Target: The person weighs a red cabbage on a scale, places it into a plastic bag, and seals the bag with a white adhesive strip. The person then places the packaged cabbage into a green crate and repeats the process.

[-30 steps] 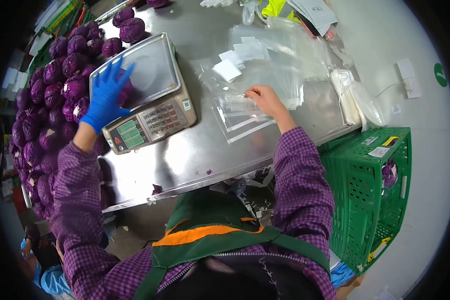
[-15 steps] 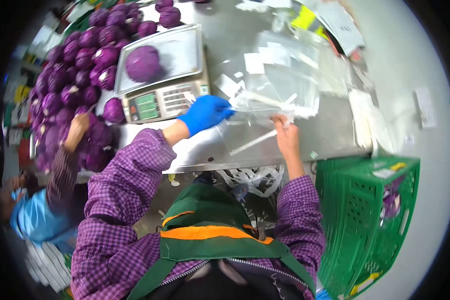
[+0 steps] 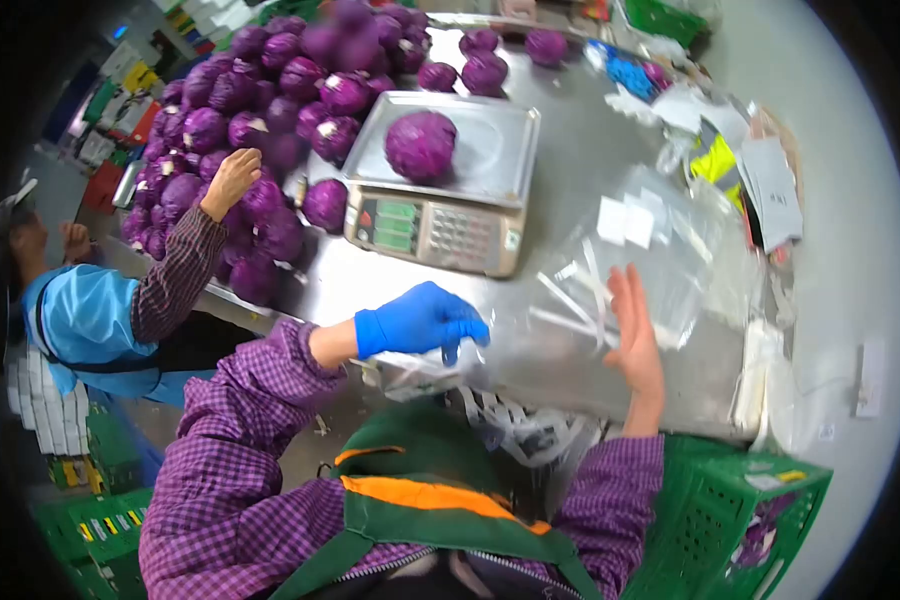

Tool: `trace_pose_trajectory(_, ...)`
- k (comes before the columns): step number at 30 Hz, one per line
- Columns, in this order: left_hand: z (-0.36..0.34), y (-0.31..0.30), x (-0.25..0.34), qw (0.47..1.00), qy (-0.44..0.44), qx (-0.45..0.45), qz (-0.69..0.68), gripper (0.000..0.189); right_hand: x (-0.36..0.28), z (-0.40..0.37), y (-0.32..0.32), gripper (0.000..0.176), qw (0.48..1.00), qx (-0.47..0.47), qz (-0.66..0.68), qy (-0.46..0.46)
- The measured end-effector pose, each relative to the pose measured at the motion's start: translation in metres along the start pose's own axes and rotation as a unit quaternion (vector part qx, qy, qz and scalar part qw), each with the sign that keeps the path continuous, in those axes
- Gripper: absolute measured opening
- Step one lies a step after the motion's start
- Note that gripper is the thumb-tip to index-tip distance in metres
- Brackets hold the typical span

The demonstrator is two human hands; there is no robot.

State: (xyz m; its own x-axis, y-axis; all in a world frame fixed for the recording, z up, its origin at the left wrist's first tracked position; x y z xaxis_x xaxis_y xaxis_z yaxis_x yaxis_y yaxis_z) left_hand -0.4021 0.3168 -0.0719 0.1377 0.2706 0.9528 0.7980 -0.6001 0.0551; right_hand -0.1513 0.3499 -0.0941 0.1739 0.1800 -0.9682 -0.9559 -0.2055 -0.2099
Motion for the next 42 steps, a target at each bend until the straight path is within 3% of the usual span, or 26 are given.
trace_pose_trajectory(1, -0.004, -0.003, -0.006, 1.000, 0.000, 0.010, 0.008, 0.023, -0.017, 0.011, 0.022, 0.095, 0.994, -0.058, -0.086, -0.028)
trace_pose_trajectory(3, -0.018, -0.004, 0.018, 0.987, 0.105, -0.002, 0.125, 0.022, -0.008, 0.023, 0.055, 0.076, 0.981, -0.139, -0.117, 0.067)
trace_pose_trajectory(5, -0.029, -0.010, 0.021, 0.992, -0.014, -0.010, 0.122, 0.024, 0.029, 0.027, 0.071, 0.050, 0.969, -0.200, -0.077, 0.120)
trace_pose_trajectory(6, -0.035, -0.015, 0.027, 0.991, -0.014, -0.008, 0.132, 0.026, 0.044, 0.023, 0.071, 0.039, 0.982, -0.149, -0.011, 0.112)
trace_pose_trajectory(9, -0.056, -0.008, 0.049, 0.971, -0.033, -0.165, -0.169, 0.045, 0.024, 0.035, 0.080, 0.028, 0.978, -0.005, 0.164, 0.132)
trace_pose_trajectory(10, -0.051, -0.019, 0.041, 0.867, 0.048, -0.208, -0.450, 0.051, 0.022, 0.031, 0.076, 0.027, 0.944, 0.098, 0.270, 0.164)
trace_pose_trajectory(11, -0.041, -0.035, 0.041, 0.846, 0.119, -0.134, -0.502, 0.049, 0.025, 0.039, 0.101, 0.030, 0.926, -0.023, 0.331, 0.180)
trace_pose_trajectory(12, -0.024, -0.044, 0.020, 0.890, 0.108, 0.018, -0.443, 0.049, 0.029, 0.039, 0.124, 0.032, 0.890, -0.140, 0.384, 0.200)
trace_pose_trajectory(13, -0.020, -0.047, 0.011, 0.908, 0.089, 0.166, -0.375, 0.050, 0.010, 0.047, 0.137, 0.035, 0.960, -0.092, 0.242, 0.103)
trace_pose_trajectory(14, -0.013, -0.038, -0.011, 0.901, 0.074, 0.163, -0.394, 0.050, -0.013, 0.046, 0.160, 0.039, 0.995, -0.044, 0.087, 0.010)
trace_pose_trajectory(16, 0.005, -0.026, -0.060, 0.914, 0.075, 0.187, -0.353, 0.051, 0.006, 0.039, 0.174, 0.041, 0.981, 0.012, -0.175, -0.086)
trace_pose_trajectory(17, 0.004, -0.028, -0.070, 0.921, 0.009, 0.193, -0.339, 0.049, -0.018, 0.036, 0.173, 0.038, 0.982, 0.022, -0.185, -0.021)
trace_pose_trajectory(19, -0.005, -0.035, -0.080, 0.941, -0.052, 0.155, -0.295, 0.044, 0.030, 0.030, 0.164, 0.030, 0.957, 0.059, 0.217, 0.182)
trace_pose_trajectory(21, 0.001, -0.059, -0.092, 0.872, 0.078, 0.148, -0.459, 0.035, 0.052, 0.025, 0.163, 0.023, 0.928, 0.025, 0.336, 0.157)
trace_pose_trajectory(23, -0.004, -0.081, -0.080, 0.701, 0.154, 0.159, -0.678, 0.029, 0.036, 0.027, 0.167, 0.021, 0.892, 0.073, 0.313, 0.317)
trace_pose_trajectory(25, -0.009, -0.109, -0.056, 0.703, 0.180, 0.102, -0.680, 0.025, 0.083, 0.043, 0.160, 0.018, 0.927, 0.051, 0.220, 0.300)
trace_pose_trajectory(26, -0.006, -0.130, -0.056, 0.764, 0.183, 0.124, -0.606, 0.022, 0.080, 0.068, 0.160, 0.019, 0.948, 0.052, 0.176, 0.261)
trace_pose_trajectory(27, -0.002, -0.154, -0.058, 0.857, 0.153, 0.198, -0.451, 0.021, 0.077, 0.095, 0.163, 0.021, 0.965, 0.051, 0.132, 0.221)
trace_pose_trajectory(28, -0.004, -0.181, -0.035, 0.901, 0.238, 0.294, -0.214, 0.019, 0.066, 0.124, 0.154, 0.023, 0.985, 0.106, -0.019, 0.136)
trace_pose_trajectory(29, -0.008, -0.193, -0.007, 0.879, 0.304, 0.367, 0.038, 0.017, 0.050, 0.151, 0.153, 0.026, 0.972, 0.156, -0.169, 0.048)
trace_pose_trajectory(31, -0.007, -0.228, 0.017, 0.824, 0.329, 0.447, 0.113, 0.015, 0.020, 0.201, 0.159, 0.031, 0.955, 0.221, -0.188, 0.069)
trace_pose_trajectory(33, 0.010, -0.273, -0.001, 0.783, 0.375, 0.496, 0.007, 0.015, 0.041, 0.253, 0.171, 0.031, 0.928, 0.248, -0.276, 0.036)
trace_pose_trajectory(35, 0.042, -0.321, -0.020, 0.808, 0.214, 0.527, 0.155, 0.022, 0.085, 0.290, 0.200, 0.034, 0.962, 0.115, -0.154, 0.196)
trace_pose_trajectory(36, 0.064, -0.338, -0.061, 0.865, 0.150, 0.466, -0.110, 0.033, 0.084, 0.293, 0.204, 0.034, 0.961, 0.115, -0.154, 0.200)
trace_pose_trajectory(39, 0.061, -0.328, -0.063, 0.893, 0.172, 0.397, -0.127, 0.035, 0.075, 0.289, 0.220, 0.032, 0.971, 0.090, -0.010, 0.221)
trace_pose_trajectory(42, 0.054, -0.295, -0.050, 0.924, 0.213, 0.280, -0.148, 0.038, 0.017, 0.264, 0.210, 0.027, 0.987, 0.095, 0.084, 0.095)
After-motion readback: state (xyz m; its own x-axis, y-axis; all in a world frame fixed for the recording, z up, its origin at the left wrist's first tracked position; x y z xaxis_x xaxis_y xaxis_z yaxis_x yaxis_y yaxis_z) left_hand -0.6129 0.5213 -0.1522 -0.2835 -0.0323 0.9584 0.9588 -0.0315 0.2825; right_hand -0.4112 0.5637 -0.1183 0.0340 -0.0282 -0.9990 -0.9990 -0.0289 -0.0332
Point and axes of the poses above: each hand's wrist, its own z-axis towards the middle knuckle, its own y-axis out of the palm, x = y × z, the point moved 9 cm from there along z, towards the middle knuckle, and after that the axes turned 14 degrees about -z, right-handed, at the moved point
